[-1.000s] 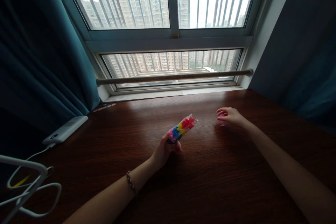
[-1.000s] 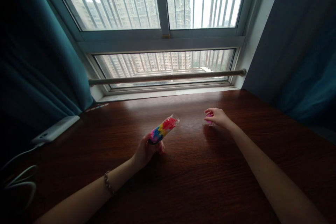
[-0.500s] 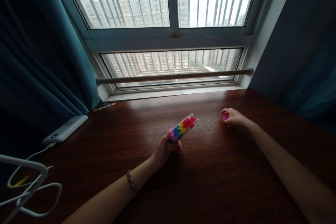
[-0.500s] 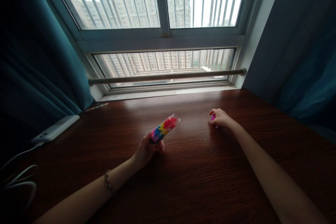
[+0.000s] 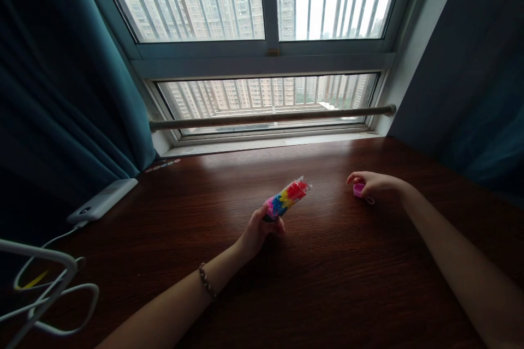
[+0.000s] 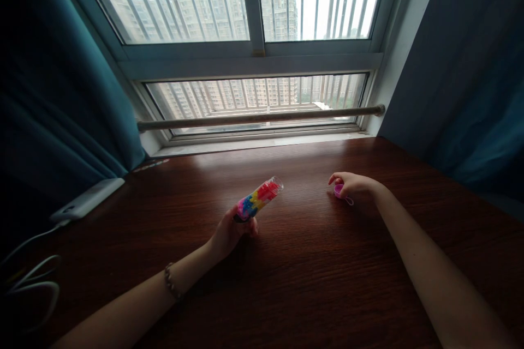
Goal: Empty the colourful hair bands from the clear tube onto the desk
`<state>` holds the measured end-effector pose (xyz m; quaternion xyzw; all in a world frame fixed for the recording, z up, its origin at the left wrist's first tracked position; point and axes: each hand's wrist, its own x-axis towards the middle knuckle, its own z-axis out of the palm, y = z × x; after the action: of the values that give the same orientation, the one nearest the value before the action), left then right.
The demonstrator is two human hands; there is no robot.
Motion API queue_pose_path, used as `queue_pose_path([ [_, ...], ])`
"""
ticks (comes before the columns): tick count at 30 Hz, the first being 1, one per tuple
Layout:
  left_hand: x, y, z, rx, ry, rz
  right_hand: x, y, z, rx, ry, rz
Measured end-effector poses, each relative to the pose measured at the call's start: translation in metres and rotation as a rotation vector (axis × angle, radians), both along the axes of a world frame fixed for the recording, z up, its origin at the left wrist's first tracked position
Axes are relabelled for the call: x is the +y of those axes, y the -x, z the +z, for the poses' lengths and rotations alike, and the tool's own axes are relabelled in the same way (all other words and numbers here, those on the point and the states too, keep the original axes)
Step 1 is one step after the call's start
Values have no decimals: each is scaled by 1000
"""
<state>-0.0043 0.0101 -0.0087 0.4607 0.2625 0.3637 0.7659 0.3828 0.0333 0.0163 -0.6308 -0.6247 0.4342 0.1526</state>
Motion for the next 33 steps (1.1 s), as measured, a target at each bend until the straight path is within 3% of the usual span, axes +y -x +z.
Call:
queue_pose_path([
  [8,-1,0,1,12,5,2,-1,34,1,164,-44,150],
  [16,0,0,-1,-6,-10,6,-8,75,2,203,-125,160],
  [24,2,2,1,-66,-33,63,-10,77,1,161,-113,186],
  [26,6,4,3,-118,-18,115,-10,75,4,145,-175,163],
  [29,14,9,11,-226,15,210,-16,88,16,177,-397,103],
  [31,21,15,19,-279,26,271,-23,111,27,297,-513,55],
  [33,28,24,29,-302,16,311,-29,144,35,474,-502,-8],
])
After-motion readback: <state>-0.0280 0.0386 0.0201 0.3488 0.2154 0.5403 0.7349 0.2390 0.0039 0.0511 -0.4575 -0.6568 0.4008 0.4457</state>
